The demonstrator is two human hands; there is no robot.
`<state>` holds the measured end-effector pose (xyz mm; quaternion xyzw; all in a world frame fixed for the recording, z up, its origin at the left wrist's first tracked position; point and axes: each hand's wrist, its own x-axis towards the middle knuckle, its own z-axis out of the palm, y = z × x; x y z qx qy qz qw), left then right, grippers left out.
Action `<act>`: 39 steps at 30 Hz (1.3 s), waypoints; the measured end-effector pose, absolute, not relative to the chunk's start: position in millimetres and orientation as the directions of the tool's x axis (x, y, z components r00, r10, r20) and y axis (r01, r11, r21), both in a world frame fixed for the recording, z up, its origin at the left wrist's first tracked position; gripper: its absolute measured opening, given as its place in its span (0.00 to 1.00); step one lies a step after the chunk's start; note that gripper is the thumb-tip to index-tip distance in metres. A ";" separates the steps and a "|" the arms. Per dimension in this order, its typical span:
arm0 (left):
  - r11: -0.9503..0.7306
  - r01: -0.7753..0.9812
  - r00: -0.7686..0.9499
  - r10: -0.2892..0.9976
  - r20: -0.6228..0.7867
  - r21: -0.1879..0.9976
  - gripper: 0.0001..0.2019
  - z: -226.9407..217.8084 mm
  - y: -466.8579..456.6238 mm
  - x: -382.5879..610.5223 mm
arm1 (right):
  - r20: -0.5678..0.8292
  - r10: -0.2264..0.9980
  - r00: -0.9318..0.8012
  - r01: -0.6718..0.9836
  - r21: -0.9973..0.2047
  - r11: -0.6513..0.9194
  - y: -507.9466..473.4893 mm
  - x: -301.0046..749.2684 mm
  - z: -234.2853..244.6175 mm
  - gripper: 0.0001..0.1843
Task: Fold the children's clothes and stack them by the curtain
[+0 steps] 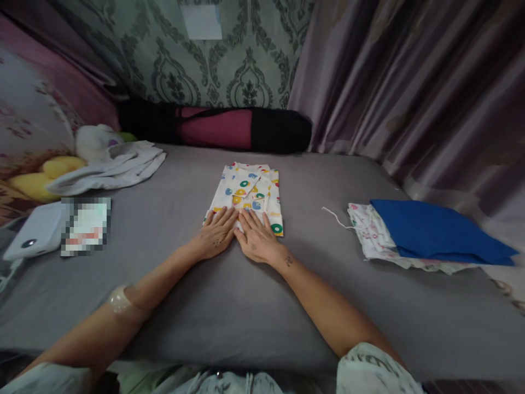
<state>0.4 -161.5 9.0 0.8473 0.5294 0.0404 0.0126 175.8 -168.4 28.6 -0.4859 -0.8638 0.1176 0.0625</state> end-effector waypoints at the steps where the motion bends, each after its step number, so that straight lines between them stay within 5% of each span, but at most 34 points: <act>1: -0.433 0.899 0.430 0.901 0.056 0.064 0.28 11.1 -161.8 0.0 | -0.005 0.861 -0.508 0.833 -0.256 0.490 -168.2 176.8 29.5 0.35; 6: -0.374 0.926 0.367 0.924 0.109 0.049 0.29 18.8 -162.1 -4.7 | 0.013 0.908 -0.419 0.889 -0.201 0.413 -166.7 184.0 30.8 0.32; 17: -0.358 0.928 0.362 0.932 -0.024 0.098 0.29 22.0 -159.1 -5.8 | -0.035 0.908 -0.417 0.891 -0.213 0.401 -163.6 186.8 25.4 0.31; 23: -0.305 0.949 0.300 0.952 0.061 0.082 0.30 22.2 -157.0 -15.5 | 0.026 0.942 -0.334 0.922 -0.195 0.333 -157.8 200.6 28.0 0.34; 29: -0.270 0.956 0.279 0.958 -0.068 0.117 0.31 17.7 -152.3 -23.4 | -0.003 0.951 -0.308 0.936 -0.180 0.303 -150.5 211.7 17.3 0.35; 39: -0.263 0.956 0.274 0.959 -0.076 0.128 0.33 18.0 -152.5 -23.1 | -0.038 0.953 -0.301 0.939 -0.188 0.289 -148.6 209.9 16.8 0.35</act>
